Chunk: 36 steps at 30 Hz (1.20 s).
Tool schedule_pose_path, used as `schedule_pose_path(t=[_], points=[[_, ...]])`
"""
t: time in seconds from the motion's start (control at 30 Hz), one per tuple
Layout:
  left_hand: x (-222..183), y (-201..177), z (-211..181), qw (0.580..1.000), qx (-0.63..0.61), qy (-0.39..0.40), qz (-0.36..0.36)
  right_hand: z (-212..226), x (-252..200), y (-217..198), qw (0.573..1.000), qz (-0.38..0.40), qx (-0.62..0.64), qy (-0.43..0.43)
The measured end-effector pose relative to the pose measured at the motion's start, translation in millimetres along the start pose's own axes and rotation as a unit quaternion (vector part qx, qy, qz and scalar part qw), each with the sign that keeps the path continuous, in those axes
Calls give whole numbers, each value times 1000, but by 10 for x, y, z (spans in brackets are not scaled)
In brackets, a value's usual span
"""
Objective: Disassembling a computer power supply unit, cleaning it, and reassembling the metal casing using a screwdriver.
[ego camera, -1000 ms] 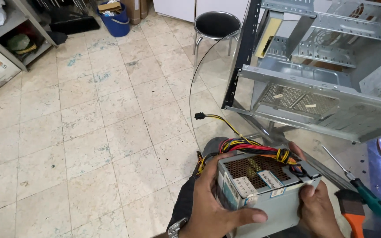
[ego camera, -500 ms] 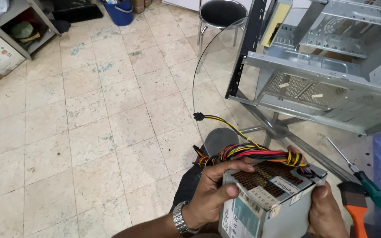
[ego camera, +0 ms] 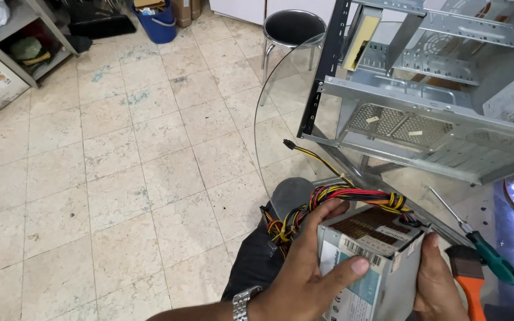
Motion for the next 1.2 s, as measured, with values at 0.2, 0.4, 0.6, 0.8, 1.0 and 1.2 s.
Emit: schedule_pose_path(t=[0.2, 0.4, 0.6, 0.8, 1.0, 1.2], points=[[-37, -10, -57, 991, -118, -56, -40, 283, -364, 224, 993, 6, 35, -110], [-117, -113, 19, 992, 16, 98, -73, 374, 165, -410, 935, 78, -217, -270], [-108, -126, 7, 993, 54, 83, -60, 343, 234, -497, 939, 68, -177, -286], [23, -137, 348, 978, -197, -7, -67, 201, 718, -1010, 954, 7, -215, -206], [167, -265, 693, 957, -244, -55, -149, 779, -564, -103, 643, -121, -548, -521], [5, -263, 1057, 867, -303, -218, -330, -152, -480, -158, 312, -151, -665, -662]])
Point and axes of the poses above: each hand's wrist, its own x-axis towards the middle knuckle, its own y-axis out of the palm, z = x × y, the point moved 10 cm from there along x, towards the middle knuckle, and after that the axes turned 2 degrees about y, right-handed, at the moved point
